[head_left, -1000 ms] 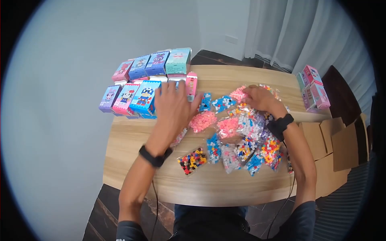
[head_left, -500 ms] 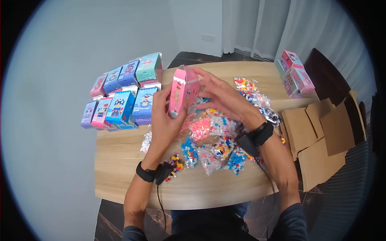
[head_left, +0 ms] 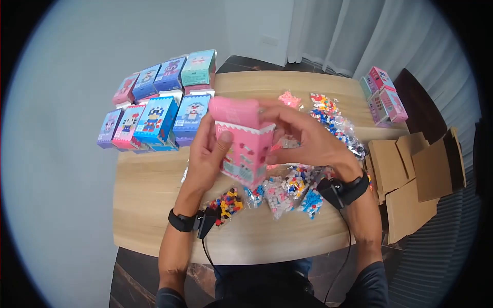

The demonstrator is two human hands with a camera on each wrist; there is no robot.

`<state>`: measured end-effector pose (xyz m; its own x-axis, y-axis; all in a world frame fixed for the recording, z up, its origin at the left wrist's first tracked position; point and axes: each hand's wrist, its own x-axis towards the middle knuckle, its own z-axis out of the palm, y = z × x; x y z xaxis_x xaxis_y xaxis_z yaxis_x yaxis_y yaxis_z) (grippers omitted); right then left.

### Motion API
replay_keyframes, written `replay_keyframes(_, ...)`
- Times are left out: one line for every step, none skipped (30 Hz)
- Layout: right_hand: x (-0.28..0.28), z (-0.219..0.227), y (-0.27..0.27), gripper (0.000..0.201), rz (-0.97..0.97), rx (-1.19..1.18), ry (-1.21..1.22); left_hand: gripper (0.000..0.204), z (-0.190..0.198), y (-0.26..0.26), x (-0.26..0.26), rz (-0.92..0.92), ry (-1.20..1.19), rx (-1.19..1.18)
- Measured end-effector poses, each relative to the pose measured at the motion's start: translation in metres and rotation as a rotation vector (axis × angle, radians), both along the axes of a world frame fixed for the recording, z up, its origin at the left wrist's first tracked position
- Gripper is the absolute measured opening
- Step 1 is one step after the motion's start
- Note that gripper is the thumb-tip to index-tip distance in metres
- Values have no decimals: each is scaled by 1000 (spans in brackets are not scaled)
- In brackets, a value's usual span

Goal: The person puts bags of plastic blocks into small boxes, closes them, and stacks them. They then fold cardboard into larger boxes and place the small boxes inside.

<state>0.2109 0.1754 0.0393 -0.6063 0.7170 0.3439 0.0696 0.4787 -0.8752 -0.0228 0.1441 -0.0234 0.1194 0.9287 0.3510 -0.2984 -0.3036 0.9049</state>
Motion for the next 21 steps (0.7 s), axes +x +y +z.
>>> replay_keyframes(0, 4, 1, 58, 83, -29, 41, 63, -1, 0, -1, -118, -211, -160)
replay_keyframes(0, 9, -1, 54, 122, -19, -64, 59, 0, -3, -5, -194, -193, -180)
replay_keyframes(-4, 15, -3, 50, 159, -8, -170, 59, -3, -3, -4, -202, -193, -180)
replay_keyframes(-12, 8, -9, 47, 78, 153, -103, 58, -6, -1, -2, -83, 11, -153)
replay_keyframes(-14, 8, -12, 47, 75, 157, -105, 57, -10, -1, -1, 39, 213, -126)
replay_keyframes(-16, 10, -13, 48, -39, 194, -177, 60, -14, -4, 3, 105, 248, -90)
replay_keyframes(-17, 11, -16, 50, -156, 226, -248, 60, -9, -5, 4, 100, 248, -85)
replay_keyframes(-18, 18, -24, 51, -251, 318, -256, 64, -1, -7, 2, 54, 202, -13)
replay_keyframes(-19, 17, -25, 51, -257, 319, -254, 68, 8, -9, -1, 6, 159, 59)
replay_keyframes(-20, 15, -25, 50, -347, 443, -288, 78, 18, -9, -10, 50, 326, 239)
replay_keyframes(-19, 14, -26, 48, -437, 565, -321, 78, 30, -15, -8, 41, 332, 240)
replay_keyframes(-17, 16, -25, 31, -417, 542, -308, 84, 44, -23, -6, 49, 451, 319)
replay_keyframes(-18, 20, -24, 31, -424, 536, -305, 91, 51, -29, -4, 57, 569, 396)
replay_keyframes(-19, 26, -25, 28, -312, 412, -259, 91, 51, -33, -1, 135, 631, 342)
replay_keyframes(-20, 34, -27, 25, -195, 287, -215, 91, 48, -33, 1, 133, 630, 329)
replay_keyframes(-17, 48, -30, 21, -160, 316, -238, 83, 45, -31, 2, 163, 567, 319)
replay_keyframes(-9, 50, -27, 21, -159, 301, -239, 75, 42, -32, 3, 188, 506, 308)
replay_keyframes(2, 54, -18, 20, -183, 456, -401, 63, 40, -34, 6, 143, 332, 221)
replay_keyframes(10, 59, -9, 20, -208, 612, -564, 63, 37, -31, 3, 140, 332, 220)
replay_keyframes(16, 64, -2, 17, -48, 545, -537, 60, 32, -26, -2, 44, 339, 273)
replay_keyframes(17, 70, 0, 17, -55, 545, -540, 57, 30, -22, -8, -55, 343, 329)
